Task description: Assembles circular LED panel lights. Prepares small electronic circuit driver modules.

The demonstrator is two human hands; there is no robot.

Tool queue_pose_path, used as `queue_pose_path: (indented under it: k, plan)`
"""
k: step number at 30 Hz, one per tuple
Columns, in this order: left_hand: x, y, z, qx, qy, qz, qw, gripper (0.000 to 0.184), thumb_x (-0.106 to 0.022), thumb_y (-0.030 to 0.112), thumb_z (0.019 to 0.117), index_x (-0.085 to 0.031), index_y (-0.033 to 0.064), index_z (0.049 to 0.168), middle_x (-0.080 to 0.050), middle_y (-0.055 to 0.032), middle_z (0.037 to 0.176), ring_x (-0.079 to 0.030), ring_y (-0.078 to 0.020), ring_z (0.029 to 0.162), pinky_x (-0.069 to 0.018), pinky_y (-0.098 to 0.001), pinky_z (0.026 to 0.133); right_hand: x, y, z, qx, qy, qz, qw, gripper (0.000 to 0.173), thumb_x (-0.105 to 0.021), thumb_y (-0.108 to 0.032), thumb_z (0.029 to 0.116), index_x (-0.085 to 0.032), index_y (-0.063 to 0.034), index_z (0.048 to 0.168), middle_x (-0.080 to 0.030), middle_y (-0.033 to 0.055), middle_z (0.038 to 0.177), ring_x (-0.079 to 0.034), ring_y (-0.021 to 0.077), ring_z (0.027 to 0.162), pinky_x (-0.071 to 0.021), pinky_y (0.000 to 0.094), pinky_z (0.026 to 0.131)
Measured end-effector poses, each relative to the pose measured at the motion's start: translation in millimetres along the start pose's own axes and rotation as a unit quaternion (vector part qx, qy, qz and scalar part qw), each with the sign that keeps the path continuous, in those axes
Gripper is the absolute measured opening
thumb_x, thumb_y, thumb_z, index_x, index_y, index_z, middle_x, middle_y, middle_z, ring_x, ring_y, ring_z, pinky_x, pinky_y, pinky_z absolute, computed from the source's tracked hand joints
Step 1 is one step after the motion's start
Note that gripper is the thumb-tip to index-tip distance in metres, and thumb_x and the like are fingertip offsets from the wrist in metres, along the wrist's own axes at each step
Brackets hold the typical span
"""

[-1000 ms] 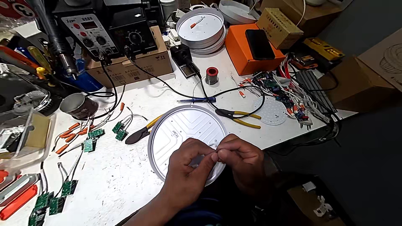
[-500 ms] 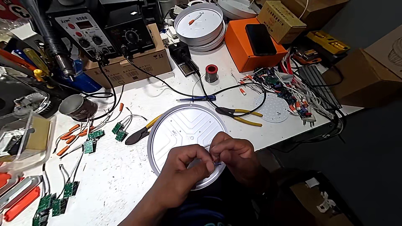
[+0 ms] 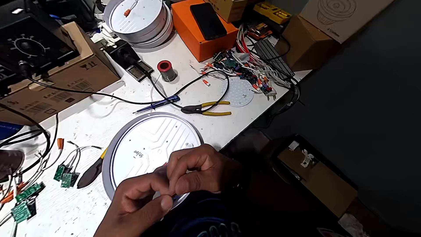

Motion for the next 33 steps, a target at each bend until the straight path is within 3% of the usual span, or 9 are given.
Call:
queue_pose_path:
  k: [11,17,19,21,23,24,28,31,33]
  plan:
    - [-4,-6,-3,-0.020,0.021,0.058,0.998,0.008,-0.070,0.024,0.0977,-0.074,0.0181,0.099,-0.073,0.0063,0.095,-0.068,-0.0065,0.097,-0.0542,-0.0291,0.096,1,-21,-9,-0.069,0.072,-0.058,0.993,0.028,-0.046,-0.012,0.1036,-0.065,0.0046,0.091,-0.064,0.0038,0.088,-0.062,0.0050,0.082,-0.0537,0.0234,0.074]
    - [-4,-7,0,-0.025,0.102,0.083,0.991,0.009,-0.073,0.021,0.0956,-0.074,0.0121,0.095,-0.073,0.0012,0.092,-0.069,-0.0106,0.094,-0.0568,-0.0316,0.094,103,-79,-92,-0.144,-0.002,-0.086,0.986,0.031,-0.060,-0.048,0.0997,-0.073,-0.0199,0.095,-0.072,-0.0073,0.090,-0.070,0.0073,0.087,-0.0589,0.0274,0.078]
    - [-2,-7,1,-0.023,0.118,0.082,0.989,0.009,-0.073,0.019,0.0949,-0.074,0.0101,0.095,-0.073,-0.0007,0.092,-0.070,-0.0110,0.092,-0.0585,-0.0284,0.086,143,-82,-142,-0.335,0.075,-0.196,0.919,0.026,-0.062,-0.037,0.0998,-0.073,-0.0173,0.086,-0.071,-0.0087,0.081,-0.067,0.0021,0.076,-0.0564,0.0220,0.071]
    - [-1,-6,3,-0.018,0.134,0.079,0.988,0.007,-0.073,0.016,0.0936,-0.073,0.0098,0.094,-0.072,0.0000,0.090,-0.069,-0.0093,0.087,-0.0590,-0.0257,0.081,174,-66,-194,-0.601,0.174,-0.382,0.680,0.040,-0.065,-0.039,0.0999,-0.069,-0.0024,0.082,-0.063,0.0054,0.070,-0.059,0.0138,0.062,-0.0500,0.0340,0.059]
    - [-1,-6,4,-0.012,0.143,0.079,0.987,0.005,-0.072,0.015,0.0928,-0.072,0.0102,0.092,-0.072,0.0010,0.089,-0.069,-0.0076,0.084,-0.0584,-0.0234,0.077,208,-38,-252,-0.727,0.270,-0.438,0.454,0.058,-0.074,-0.041,0.0931,-0.066,0.0119,0.114,-0.066,0.0335,0.110,-0.064,0.0465,0.104,-0.0478,0.0650,0.093]
    - [-1,-5,5,-0.007,0.145,0.080,0.986,0.004,-0.072,0.014,0.0921,-0.072,0.0101,0.091,-0.071,0.0011,0.088,-0.068,-0.0070,0.083,-0.0580,-0.0224,0.076,225,-27,-282,-0.711,0.349,-0.447,0.417,0.065,-0.079,-0.038,0.0897,-0.061,0.0139,0.125,-0.062,0.0363,0.125,-0.059,0.0497,0.120,-0.0425,0.0663,0.104]
    - [-6,-2,9,0.034,0.164,0.086,0.982,0.001,-0.070,0.011,0.0889,-0.070,0.0113,0.089,-0.071,0.0031,0.086,-0.065,-0.0023,0.073,-0.0543,-0.0171,0.064,267,-7,-319,-0.513,0.586,-0.398,0.485,0.096,-0.077,-0.028,0.0923,-0.019,0.0074,0.160,-0.030,0.0340,0.160,-0.031,0.0429,0.150,-0.0267,0.0541,0.123]
    - [-7,1,10,0.056,0.164,0.070,0.982,0.002,-0.067,0.011,0.0897,-0.067,0.0128,0.088,-0.070,0.0038,0.085,-0.064,-0.0020,0.073,-0.0525,-0.0174,0.063,276,4,-300,-0.497,0.557,-0.415,0.520,0.047,-0.056,-0.026,0.1069,-0.052,0.0122,0.134,-0.054,0.0311,0.130,-0.053,0.0328,0.113,-0.0412,0.0505,0.098]
    - [-6,1,10,0.056,0.168,0.048,0.983,0.003,-0.065,0.013,0.0905,-0.065,0.0134,0.088,-0.069,0.0040,0.083,-0.064,-0.0020,0.073,-0.0517,-0.0175,0.063,275,13,-297,-0.548,0.509,-0.417,0.516,0.040,-0.048,-0.023,0.1098,-0.057,0.0116,0.128,-0.059,0.0298,0.120,-0.056,0.0324,0.101,-0.0436,0.0507,0.093]
Point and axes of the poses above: each hand's wrist, its own z-axis towards the middle knuckle, its own x-axis out of the back of the hand, y = z × x, the point moved 2 cm from there along z, towards the middle knuckle
